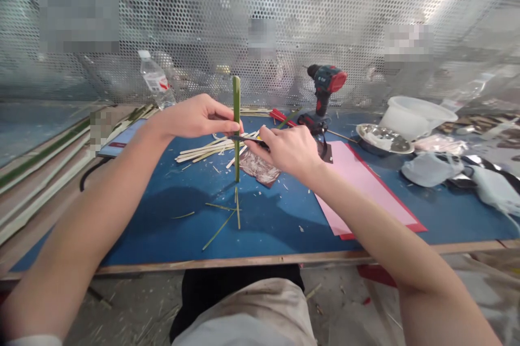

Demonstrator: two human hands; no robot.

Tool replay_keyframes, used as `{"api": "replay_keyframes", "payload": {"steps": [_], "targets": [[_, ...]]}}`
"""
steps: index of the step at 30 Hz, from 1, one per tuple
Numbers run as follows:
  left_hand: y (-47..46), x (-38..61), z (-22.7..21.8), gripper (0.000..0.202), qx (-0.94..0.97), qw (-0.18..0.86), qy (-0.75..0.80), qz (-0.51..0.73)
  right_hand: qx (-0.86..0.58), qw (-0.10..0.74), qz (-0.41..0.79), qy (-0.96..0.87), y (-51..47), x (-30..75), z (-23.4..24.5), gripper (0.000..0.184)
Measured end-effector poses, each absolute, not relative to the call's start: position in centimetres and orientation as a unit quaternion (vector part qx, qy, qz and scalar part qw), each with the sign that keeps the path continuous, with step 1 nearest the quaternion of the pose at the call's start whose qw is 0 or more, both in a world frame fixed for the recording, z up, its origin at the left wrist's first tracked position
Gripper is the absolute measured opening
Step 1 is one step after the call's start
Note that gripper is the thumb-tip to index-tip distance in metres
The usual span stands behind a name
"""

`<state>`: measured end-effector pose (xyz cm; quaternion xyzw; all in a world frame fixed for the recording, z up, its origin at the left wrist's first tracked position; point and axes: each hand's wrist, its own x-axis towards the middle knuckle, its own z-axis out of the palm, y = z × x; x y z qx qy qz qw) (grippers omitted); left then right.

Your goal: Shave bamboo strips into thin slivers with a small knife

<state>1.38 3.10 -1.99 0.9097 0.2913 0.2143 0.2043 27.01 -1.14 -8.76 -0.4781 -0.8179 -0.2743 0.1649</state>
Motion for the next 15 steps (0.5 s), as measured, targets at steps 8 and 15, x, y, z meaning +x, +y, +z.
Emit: {"api": "replay_keyframes", "payload": {"steps": [8, 15], "targets": [[3.4, 1.1, -2.5, 0.029, 0.886, 0.276, 0.294, 0.229, -0.493, 0.065, -0.199, -0.845, -2.0, 26.6, -13.5, 0.070], [2.6, 1.9, -2.1, 0.030, 0.896, 0.252, 0.290, 0.223, -0.396, 0.013, -0.190, -0.898, -2.8, 26.8, -14.3, 0.062]]}}
